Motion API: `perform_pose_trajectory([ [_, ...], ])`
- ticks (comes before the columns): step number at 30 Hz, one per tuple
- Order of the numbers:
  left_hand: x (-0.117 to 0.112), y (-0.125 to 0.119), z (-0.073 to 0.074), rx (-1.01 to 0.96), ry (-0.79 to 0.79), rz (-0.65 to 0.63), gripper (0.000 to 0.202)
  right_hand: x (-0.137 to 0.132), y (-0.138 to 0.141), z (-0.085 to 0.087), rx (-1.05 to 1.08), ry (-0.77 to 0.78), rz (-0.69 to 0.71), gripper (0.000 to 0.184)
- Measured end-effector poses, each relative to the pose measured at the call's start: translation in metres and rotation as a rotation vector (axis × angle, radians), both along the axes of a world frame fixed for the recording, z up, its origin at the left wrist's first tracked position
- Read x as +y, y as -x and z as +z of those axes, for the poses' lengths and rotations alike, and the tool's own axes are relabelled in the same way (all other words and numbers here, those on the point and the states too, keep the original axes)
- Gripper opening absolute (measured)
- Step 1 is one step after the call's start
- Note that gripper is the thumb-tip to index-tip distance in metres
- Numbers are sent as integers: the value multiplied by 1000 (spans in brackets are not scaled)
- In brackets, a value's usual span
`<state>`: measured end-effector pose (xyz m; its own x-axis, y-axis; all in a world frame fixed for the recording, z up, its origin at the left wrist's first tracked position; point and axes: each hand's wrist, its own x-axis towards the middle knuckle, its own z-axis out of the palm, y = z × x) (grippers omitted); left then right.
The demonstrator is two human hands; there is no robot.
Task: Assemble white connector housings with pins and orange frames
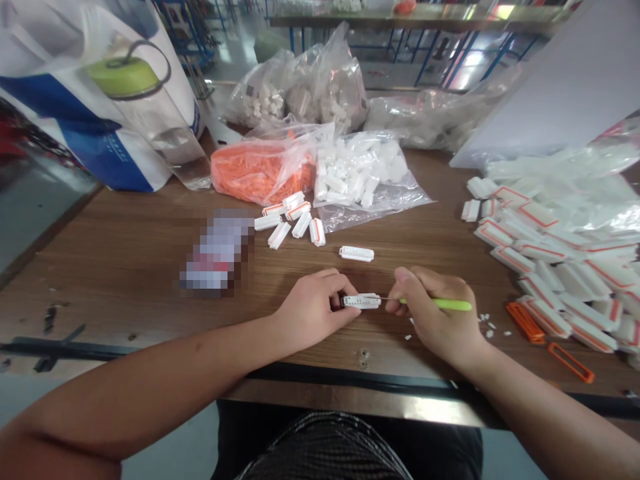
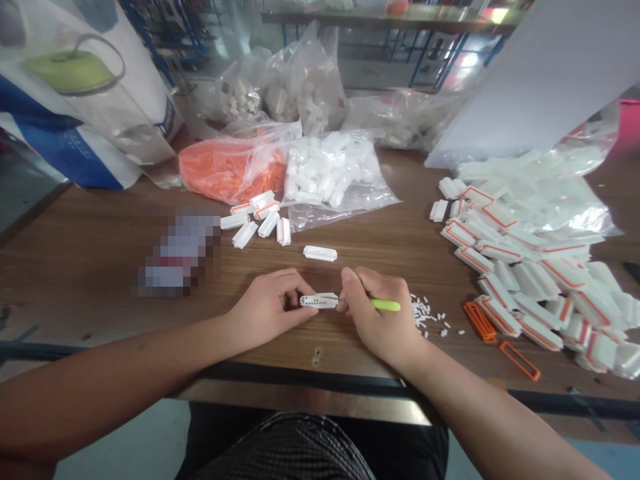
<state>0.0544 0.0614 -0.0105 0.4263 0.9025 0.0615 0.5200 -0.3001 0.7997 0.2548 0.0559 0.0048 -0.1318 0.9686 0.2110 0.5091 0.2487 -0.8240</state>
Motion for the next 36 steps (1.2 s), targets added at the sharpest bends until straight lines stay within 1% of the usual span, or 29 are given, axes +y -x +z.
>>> perform_pose_trajectory([
  [3,0,0,0,-3,-4,-3,6,2,0,-1,-11,9,-1,46],
  [8,0,1,1,-5,7,-7,6,4,-1,1,-37,57,50,45],
  [14,1,0,1,3,-10,-8,6,1,0,3,1,20,-6,45],
  [23,0,1,-1,-13,-13,-12,7,4,0,0,-3,50,34,44],
  [31,0,0,1,-7,-2,-8,7,0,0,0,24,1,-6,46],
  [36,0,1,1,-7,-2,-7,8,4,1,1,31,41,8,44],
])
